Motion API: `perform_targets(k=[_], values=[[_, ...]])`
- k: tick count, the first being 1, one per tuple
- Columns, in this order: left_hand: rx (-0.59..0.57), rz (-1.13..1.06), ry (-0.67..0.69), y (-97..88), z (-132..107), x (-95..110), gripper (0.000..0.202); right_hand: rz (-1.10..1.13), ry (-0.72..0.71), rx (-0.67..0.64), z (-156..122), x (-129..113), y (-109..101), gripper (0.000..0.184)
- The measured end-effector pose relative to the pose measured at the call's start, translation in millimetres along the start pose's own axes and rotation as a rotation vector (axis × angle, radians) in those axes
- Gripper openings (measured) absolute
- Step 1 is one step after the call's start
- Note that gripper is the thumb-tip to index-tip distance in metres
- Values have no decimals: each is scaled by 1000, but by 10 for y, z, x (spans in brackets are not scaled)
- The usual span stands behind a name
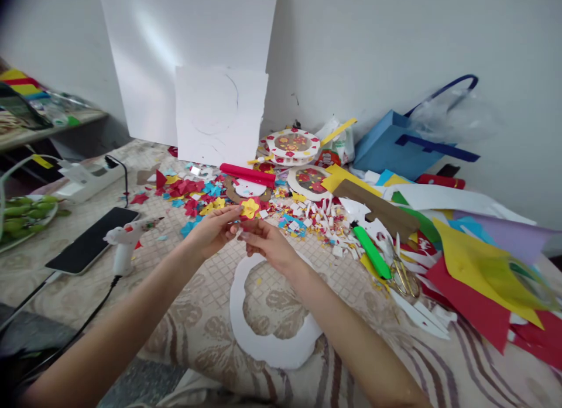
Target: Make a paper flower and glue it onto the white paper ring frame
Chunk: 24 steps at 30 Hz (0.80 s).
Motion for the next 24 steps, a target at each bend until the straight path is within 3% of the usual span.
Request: perform_targets(k=[6,11,15,17,21,24], values=[[80,-91,-55,-27,-47,-43,7,12,-7,120,16,54,-43,29],[24,-127,-114,20,-92,-85,9,49,0,87,139,60,59,36],[25,-188,-151,-27,-184,-49,12,-13,-16,94,180,64,8,39],[49,-216,-158,-75,-241,-21,14,-28,-22,22,162,45,8,43],[88,-211,-129,-188,-350,-31,12,82,97,-290,118,53,152,57],[108,-150,-73,-287,-448,-106,11,177,96,-267,163,39,159,51]])
Point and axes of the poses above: each hand's wrist, its own z-axis towards the middle knuckle, its own y-axis out of the palm, x = y × z, the point moved 5 cm from there along z, towards the middle knuckle, and after that the axes turned 12 degrees about -z, right-handed, at the moved point
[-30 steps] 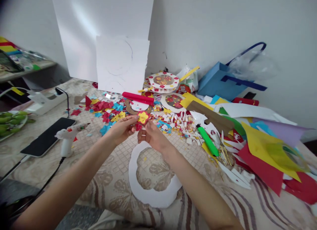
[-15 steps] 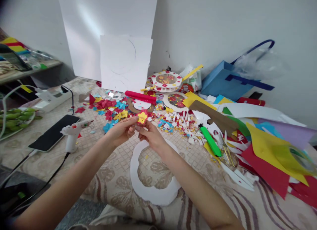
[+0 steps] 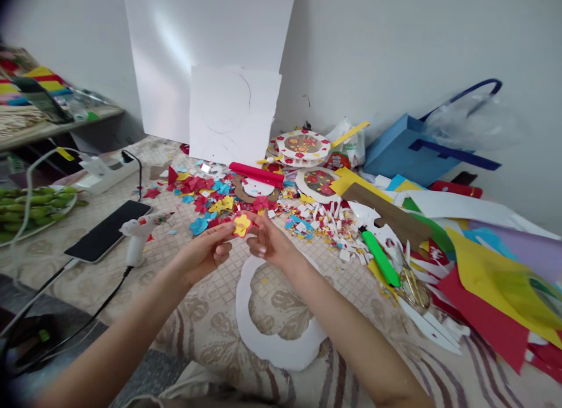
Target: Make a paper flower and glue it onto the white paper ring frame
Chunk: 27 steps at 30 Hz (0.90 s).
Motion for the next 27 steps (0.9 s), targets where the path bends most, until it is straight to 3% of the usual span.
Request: perform_targets(k=[6,11,15,18,20,24,27], values=[[104,186,111,-288,-285,-76,36,74,-28,195,102,-27,-101,20],[167,362,146,-531,-619,-9,39,34,-77,254,175,-89,-166,24],[255,393,150,-740,-887,72,41,-129,-132,345,199,-193,-275,31],[311,366,151,-821,-1019,96,43,-275,-175,357,185,-242,-211,36],[307,362,146,-808,-1042,82,41,-371,-192,243,175,-215,-12,44],[216,369,122,-688,-976,36,36,-466,-110,-238,122,40,576,66],[200,360,149,-658,-955,83,37,-542,10,-450,80,248,777,77]])
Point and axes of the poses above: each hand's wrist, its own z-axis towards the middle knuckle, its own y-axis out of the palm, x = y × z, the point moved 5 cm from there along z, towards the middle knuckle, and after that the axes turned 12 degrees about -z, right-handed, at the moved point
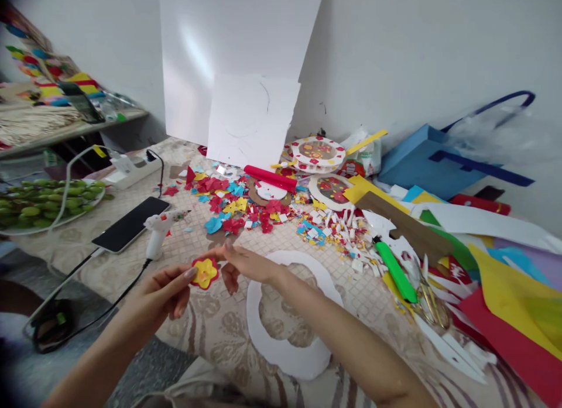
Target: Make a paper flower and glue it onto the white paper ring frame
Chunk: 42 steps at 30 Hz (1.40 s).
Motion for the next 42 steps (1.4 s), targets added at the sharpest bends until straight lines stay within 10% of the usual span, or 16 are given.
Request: perform_targets(k=[3,14,18,22,33,37,42], values=[[62,-3,33,-114,-15,70,36,-124,26,45,-7,55,-89,60],[266,7,260,-456,-153,458,33,-787,93,838,-475,-196,-1312,39],[281,12,327,-430,-170,571,33,-1061,254,854,-629,-323,-1419,42],[232,29,320,-253,-97,567,34,-1191,392,758,-751,-420,-1450,54],[96,1,449,251,261,721,19,-1086,261,1028,-1037,-542,-1466,32],[-26,39,398,642,533,594,21,-807,214,744,-771,-381,-1249,37],[-169,95,295,1038,1011,312,27,-641,126,991,-1011,-139,-1381,25]])
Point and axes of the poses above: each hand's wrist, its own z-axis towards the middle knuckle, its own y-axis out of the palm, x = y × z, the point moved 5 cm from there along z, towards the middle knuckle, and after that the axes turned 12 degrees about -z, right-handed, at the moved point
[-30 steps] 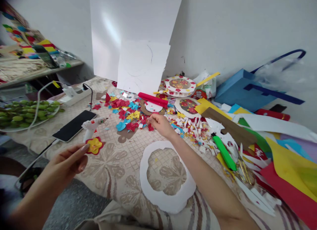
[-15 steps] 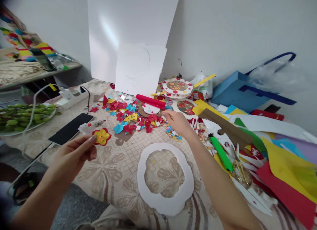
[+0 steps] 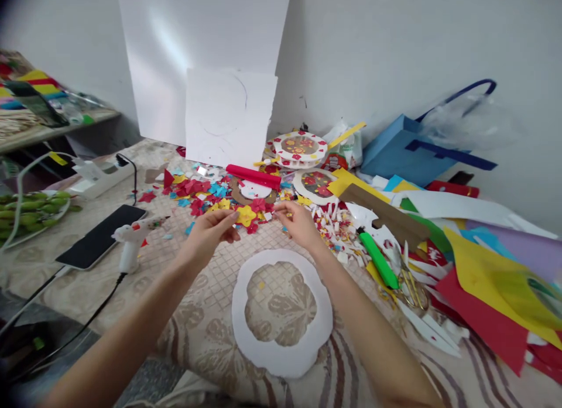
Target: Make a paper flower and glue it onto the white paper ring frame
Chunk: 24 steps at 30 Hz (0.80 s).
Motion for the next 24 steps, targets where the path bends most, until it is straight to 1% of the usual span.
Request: perform_targets(k=[2,4,8,13,15,17,19,20,22,24], values=[[-13,-30,-31,56,167,-119,28,105,101,5,-50,184,-38,27],[-17,-85,-56,92,304,-197,29,192,165,-16,-93,291,-45,29],[-27,-210,-78,130,448,-261,33,242,189,-17,-119,348,-36,33],[-20,-259,-120,69,444,-326,31,205,203,-36,-110,408,-4,35],[-9,-265,-142,32,421,-355,30,133,168,8,-113,415,-7,31],[-5,-264,-152,12,395,-372,29,42,129,90,-127,401,-16,27],[-12,-251,-160,15,369,-382,28,-1,154,134,-150,391,-1,32],[-15,-243,-164,22,358,-385,28,16,195,126,-163,394,18,37],[-16,-227,-169,38,339,-390,28,114,279,57,-184,390,75,48],[-17,-220,-172,53,327,-396,29,237,315,-8,-197,361,115,58]])
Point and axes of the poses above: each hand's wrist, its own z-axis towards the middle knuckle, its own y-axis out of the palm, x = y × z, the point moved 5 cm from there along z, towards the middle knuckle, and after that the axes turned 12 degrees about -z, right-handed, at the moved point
